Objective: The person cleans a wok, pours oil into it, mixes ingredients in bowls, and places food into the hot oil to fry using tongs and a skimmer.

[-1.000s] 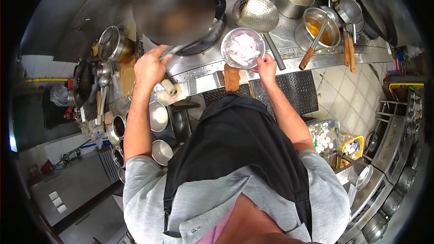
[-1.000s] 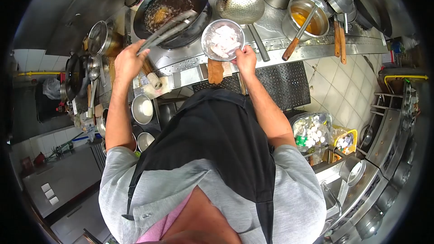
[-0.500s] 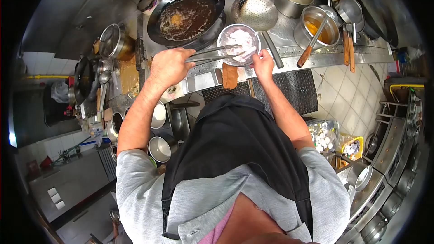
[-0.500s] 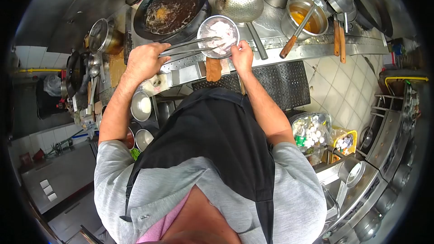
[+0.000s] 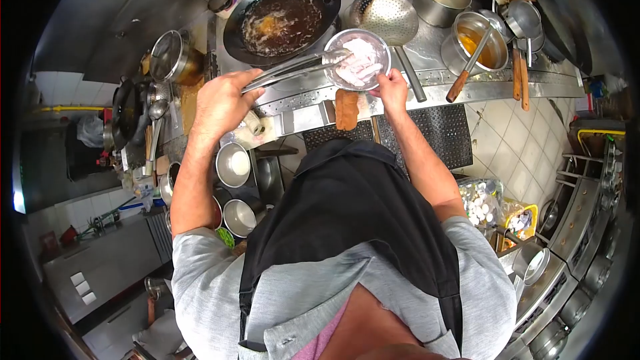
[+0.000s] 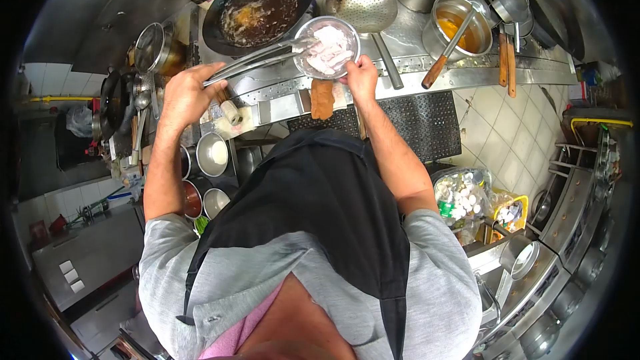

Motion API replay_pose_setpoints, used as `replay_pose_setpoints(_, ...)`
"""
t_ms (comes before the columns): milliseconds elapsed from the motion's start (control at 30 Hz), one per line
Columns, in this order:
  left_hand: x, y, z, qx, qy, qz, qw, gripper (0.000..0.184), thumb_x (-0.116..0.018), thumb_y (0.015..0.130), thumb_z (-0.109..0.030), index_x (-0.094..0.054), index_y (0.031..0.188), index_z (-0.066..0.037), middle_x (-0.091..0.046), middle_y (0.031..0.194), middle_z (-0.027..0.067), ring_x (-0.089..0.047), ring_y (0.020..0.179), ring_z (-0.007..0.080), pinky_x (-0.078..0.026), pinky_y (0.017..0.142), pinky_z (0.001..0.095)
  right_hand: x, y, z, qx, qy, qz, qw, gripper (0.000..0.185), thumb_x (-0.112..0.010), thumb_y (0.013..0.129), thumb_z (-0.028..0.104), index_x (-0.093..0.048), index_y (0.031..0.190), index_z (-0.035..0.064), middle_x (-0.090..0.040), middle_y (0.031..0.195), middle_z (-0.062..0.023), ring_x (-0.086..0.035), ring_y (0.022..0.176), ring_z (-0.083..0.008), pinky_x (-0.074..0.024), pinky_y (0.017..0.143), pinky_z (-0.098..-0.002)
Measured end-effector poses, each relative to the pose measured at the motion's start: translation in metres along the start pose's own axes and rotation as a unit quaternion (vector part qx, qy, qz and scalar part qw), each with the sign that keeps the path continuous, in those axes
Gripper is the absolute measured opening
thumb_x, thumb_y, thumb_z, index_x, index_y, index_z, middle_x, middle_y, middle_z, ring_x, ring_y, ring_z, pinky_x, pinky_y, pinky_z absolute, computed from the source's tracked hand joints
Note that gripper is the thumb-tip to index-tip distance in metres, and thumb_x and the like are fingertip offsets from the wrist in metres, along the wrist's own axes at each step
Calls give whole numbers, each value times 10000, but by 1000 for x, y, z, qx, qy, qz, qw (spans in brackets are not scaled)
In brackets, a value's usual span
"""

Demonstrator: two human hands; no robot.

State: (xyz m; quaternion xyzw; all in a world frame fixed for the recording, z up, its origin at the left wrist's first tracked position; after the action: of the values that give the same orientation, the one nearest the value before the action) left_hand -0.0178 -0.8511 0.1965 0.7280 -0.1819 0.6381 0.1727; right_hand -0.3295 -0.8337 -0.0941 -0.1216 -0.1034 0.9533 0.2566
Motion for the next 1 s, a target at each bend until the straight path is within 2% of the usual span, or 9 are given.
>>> replay_pose_setpoints(100,12,0,21,34,-8,-22,999,359,-720,862,-298,-708,1181,-133,-715,1120,95,-672,1037,298,-535,879,392,-5,4,0,2,-3,5,1000,146,-586,885,63,-493,780,20,-596,744,-82,-652,588,-170,-590,492,-316)
replay_pose_setpoints(200,16,5,49,86,-9,-43,995,376,-717,870,-305,-702,1205,-133,-708,1141,119,-661,1073,310,-519,913,401,-6,6,-6,-18,-17,10,1000,68,-573,928,71,-540,892,23,-649,849,-96,-675,647,-171,-609,555,-302)
replay_pose_setpoints(267,13,16,68,118,7,-51,992,381,-713,873,-313,-700,1211,-137,-706,1147,123,-660,1078,313,-518,912,406,-4,8,-10,-22,7,8,1000,72,-578,928,72,-537,889,27,-649,847,-95,-672,641,-170,-610,554,-306)
replay_pose_setpoints(400,-52,51,127,176,46,-2,983,418,-684,876,-410,-689,1239,-203,-707,1139,128,-667,1060,325,-527,892,440,4,4,-16,-31,2,3,1000,88,-586,927,78,-534,869,35,-647,835,-93,-668,633,-165,-608,549,-309)
replay_pose_setpoints(467,-89,66,145,201,54,12,978,455,-683,874,-429,-670,1267,-199,-702,1149,135,-667,1062,327,-525,896,443,7,-2,-12,-36,5,-1,999,88,-585,928,83,-544,865,36,-646,823,-86,-666,630,-160,-605,547,-304)
replay_pose_setpoints(600,-121,68,145,223,57,-10,973,494,-675,876,-441,-641,1300,-189,-702,1147,136,-671,1057,325,-528,891,450,15,-6,-15,-35,-7,-9,999,78,-581,931,93,-579,885,30,-653,815,-77,-667,630,-153,-600,546,-294)
replay_pose_setpoints(767,-70,44,82,144,34,-104,984,437,-681,893,-391,-659,1273,-177,-704,1155,120,-672,1045,324,-535,870,436,24,-5,-18,-25,-19,-16,999,85,-573,924,87,-602,922,7,-674,828,-83,-674,632,-156,-607,568,-299)
replay_pose_setpoints(867,-51,26,22,11,-16,-62,998,394,-701,878,-354,-679,1219,-157,-707,1132,102,-679,1007,313,-542,853,432,24,-3,-19,-4,-24,-11,1000,74,-573,920,76,-594,902,8,-659,806,-77,-666,625,-152,-604,558,-300)
replay_pose_setpoints(1000,-57,19,-35,-33,-18,25,999,384,-743,835,-310,-697,1182,-153,-719,1082,111,-682,986,316,-549,832,420,20,-6,-6,18,-55,-13,998,116,-594,909,77,-543,821,20,-630,761,-79,-653,603,-152,-591,520,-308)
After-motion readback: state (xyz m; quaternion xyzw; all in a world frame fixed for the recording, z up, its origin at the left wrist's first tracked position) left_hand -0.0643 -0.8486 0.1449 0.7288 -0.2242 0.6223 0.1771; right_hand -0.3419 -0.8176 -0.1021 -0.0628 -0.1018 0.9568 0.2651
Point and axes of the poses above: each hand's wrist, its own y-axis towards the middle knuckle, its own x-axis out of the back of the hand, z = x × y, the point moved 9 cm from there along y, towards the middle knuckle
